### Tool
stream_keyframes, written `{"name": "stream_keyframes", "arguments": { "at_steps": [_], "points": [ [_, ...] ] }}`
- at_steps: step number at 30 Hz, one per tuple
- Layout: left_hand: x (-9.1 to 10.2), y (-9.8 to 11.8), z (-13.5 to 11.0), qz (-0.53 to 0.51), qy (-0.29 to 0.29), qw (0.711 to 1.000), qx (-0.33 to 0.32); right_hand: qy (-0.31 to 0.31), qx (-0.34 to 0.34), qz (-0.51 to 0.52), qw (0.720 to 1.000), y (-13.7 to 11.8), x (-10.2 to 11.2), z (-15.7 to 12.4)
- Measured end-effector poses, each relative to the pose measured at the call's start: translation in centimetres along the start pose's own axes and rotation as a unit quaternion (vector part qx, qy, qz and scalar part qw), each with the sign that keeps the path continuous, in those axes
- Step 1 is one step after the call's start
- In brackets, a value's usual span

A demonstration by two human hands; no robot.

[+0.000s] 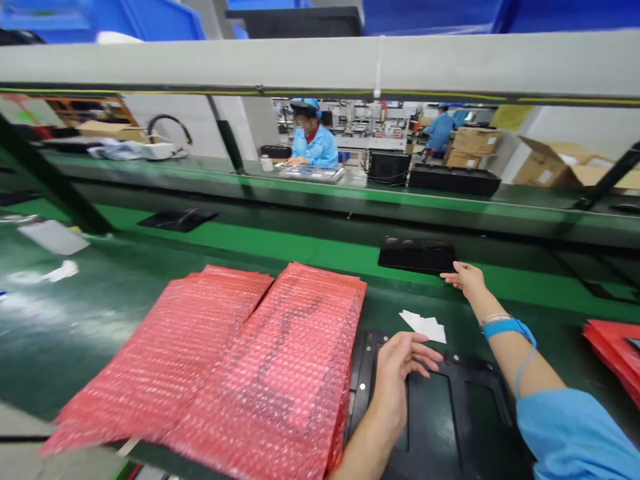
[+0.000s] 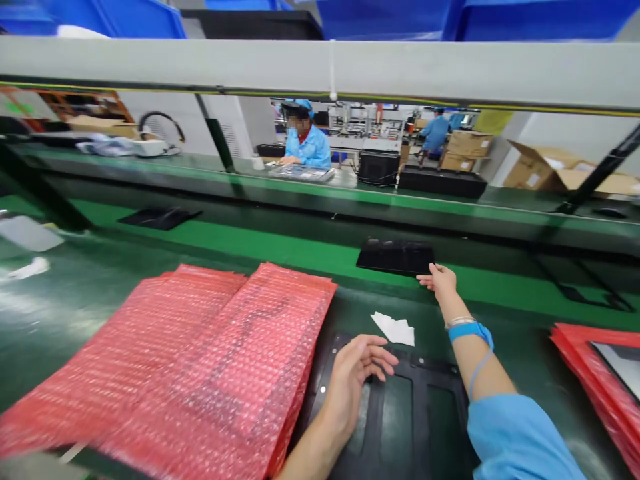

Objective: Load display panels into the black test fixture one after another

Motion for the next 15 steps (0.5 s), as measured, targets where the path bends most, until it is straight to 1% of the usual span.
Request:
{"name": "stream_keyframes", "arguments": {
  "at_steps": [3, 5, 7, 10, 13, 15],
  "points": [
    [-0.1, -0.1, 0.3, 0.013, -0.012, 1.000, 0.006, 0.045, 0.028, -0.068, 0.996, -0.2, 2.6, 0.7],
    [-0.3, -0.1, 0.4, 0.024, -0.015, 1.000, 0.005, 0.054, 0.056, -0.096, 0.992, -0.4, 4.4, 0.4],
    [-0.5, -0.1, 0.3, 0.043, -0.014, 0.999, -0.002, 0.034, 0.087, -0.111, 0.989, -0.3, 6.0, -0.4],
    [-0.6, 0.3, 0.1, 0.094, -0.017, 0.995, -0.023, -0.023, 0.127, -0.122, 0.984, 0.7, 8.5, -2.5],
    [-0.9, 0.6, 0.2, 0.154, -0.037, 0.986, -0.057, -0.053, 0.159, -0.120, 0.979, 2.6, 11.4, -5.3],
    [-1.2, 0.7, -0.1, 0.195, -0.035, 0.975, -0.105, -0.055, 0.173, -0.113, 0.977, 4.2, 13.4, -7.4]
  ]
}}
Point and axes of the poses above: each hand's wrist, its own z-axis towards the middle knuckle, its own x-axis out of the back of the hand, y = z × x, the point moved 1 cm from there along z, towards the middle knuckle, and after that the axes turned 7 degrees about y, right-handed, at the moved point
